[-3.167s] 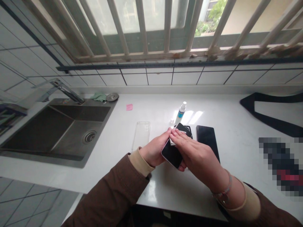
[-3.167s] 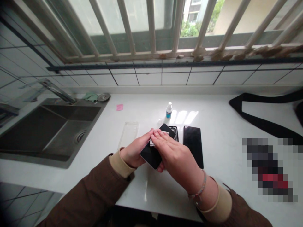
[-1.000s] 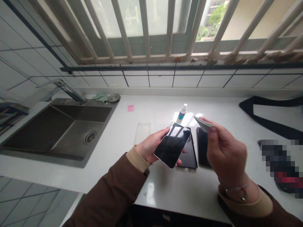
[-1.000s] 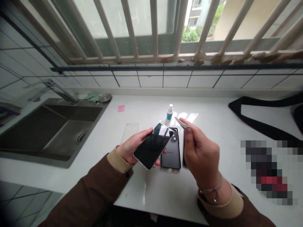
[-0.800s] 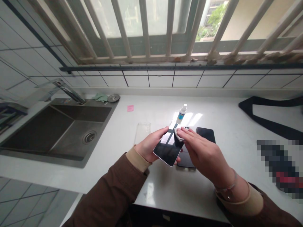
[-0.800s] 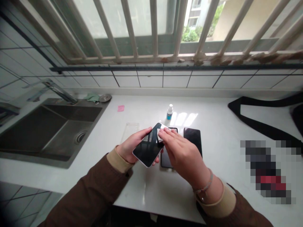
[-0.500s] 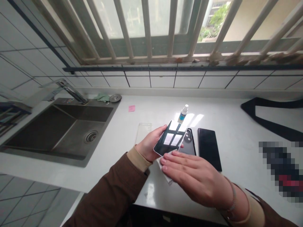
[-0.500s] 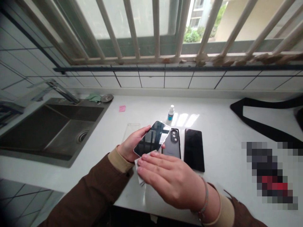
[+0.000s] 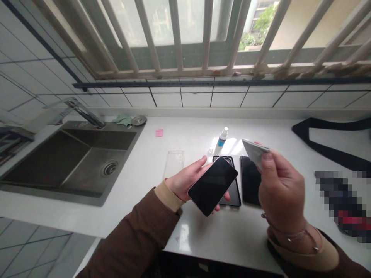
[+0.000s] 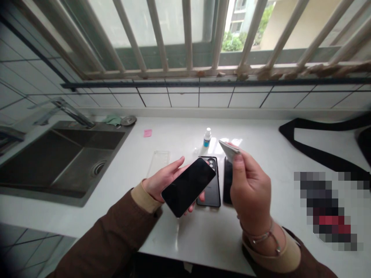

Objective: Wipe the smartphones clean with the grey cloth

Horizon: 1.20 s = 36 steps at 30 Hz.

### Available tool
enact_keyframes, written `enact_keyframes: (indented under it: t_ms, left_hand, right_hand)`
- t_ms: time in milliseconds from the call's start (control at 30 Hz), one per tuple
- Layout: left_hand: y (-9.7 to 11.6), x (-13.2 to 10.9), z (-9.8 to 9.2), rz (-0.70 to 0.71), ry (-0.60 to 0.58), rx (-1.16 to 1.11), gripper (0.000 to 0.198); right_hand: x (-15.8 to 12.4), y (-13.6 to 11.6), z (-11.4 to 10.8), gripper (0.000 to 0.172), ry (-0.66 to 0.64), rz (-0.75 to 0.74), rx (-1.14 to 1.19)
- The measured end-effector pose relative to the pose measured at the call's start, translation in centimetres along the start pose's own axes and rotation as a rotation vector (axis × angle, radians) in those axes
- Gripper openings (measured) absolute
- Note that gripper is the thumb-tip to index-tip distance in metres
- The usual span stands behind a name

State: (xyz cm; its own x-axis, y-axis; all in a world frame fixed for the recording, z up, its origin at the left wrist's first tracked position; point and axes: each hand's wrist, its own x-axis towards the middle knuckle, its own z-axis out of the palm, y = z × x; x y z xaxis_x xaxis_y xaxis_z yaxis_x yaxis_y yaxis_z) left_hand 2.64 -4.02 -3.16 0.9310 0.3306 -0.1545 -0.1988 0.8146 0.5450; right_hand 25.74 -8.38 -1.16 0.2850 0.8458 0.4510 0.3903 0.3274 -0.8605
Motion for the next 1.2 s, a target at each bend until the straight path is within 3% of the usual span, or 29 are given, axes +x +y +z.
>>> enact_keyframes:
  t_ms: [100, 233, 400, 567, 633, 700, 767, 833, 900, 933, 1000, 1200]
  left_hand:
    - [-0.2, 0.2, 0.1, 0.006, -0.002, -0.014, 0.074]
    - [-0.5, 0.7, 0.4, 0.059, 0.079, -0.035, 0.082]
    - [-0.5, 1.2, 0.9, 0.218, 0.235, -0.046, 0.081]
    - [-0.4, 1.0, 1.1, 0.155, 0.176, 0.019, 0.087]
    - [-0.4, 0.9, 1.0, 0.143, 0.147, 0.030, 0.090]
    - [-0.4, 0.9, 0.9, 0.170, 0.143, 0.025, 0.089]
    - [-0.3, 0.9, 0.6, 0.188, 0.143, 0.013, 0.085]
    - [-0.2, 0.8, 0.3, 0.143, 0.114, 0.008, 0.082]
    - [-0.2, 0.6, 0.0, 0.059, 0.065, 0.016, 0.083]
    - [-0.1, 0.5, -0.1, 0.026, 0.047, 0.022, 0.084]
    - [-0.1, 0.5, -0.1, 0.002, 0.037, 0.028, 0.084]
    - [-0.3, 0.6, 0.1, -0.033, 0.060, 0.002, 0.090]
  right_hand:
    - [-0.5, 0.1, 0.4, 0.040, -0.196, -0.258, -0.245]
    - [-2.0, 0.1, 1.5, 0.054, -0.471, -0.595, -0.231]
    - [-3.0, -1.1, 1.9, 0.055, -0.684, -0.812, -0.152]
    - [-3.1, -3.0, 1.4, 0.039, -0.862, -0.963, -0.031]
    - [-3.3, -3.2, 1.2, 0.038, -0.863, -0.924, 0.085]
    - [-3.7, -3.0, 0.8, 0.041, -0.778, -0.741, 0.197]
    - [-3.9, -2.4, 0.4, 0.042, -0.570, -0.439, 0.207]
    - [-3.6, -1.7, 0.1, 0.037, -0.267, -0.168, 0.096]
    - [-2.7, -1.1, -0.1, 0.031, -0.022, -0.080, -0.048]
    - [-2.1, -0.8, -0.1, 0.031, 0.023, -0.099, -0.112]
    - [-1.0, -0.3, 0.1, 0.035, -0.013, -0.203, -0.229]
    - [-0.7, 0.7, 1.3, 0.048, -0.464, -0.611, -0.249]
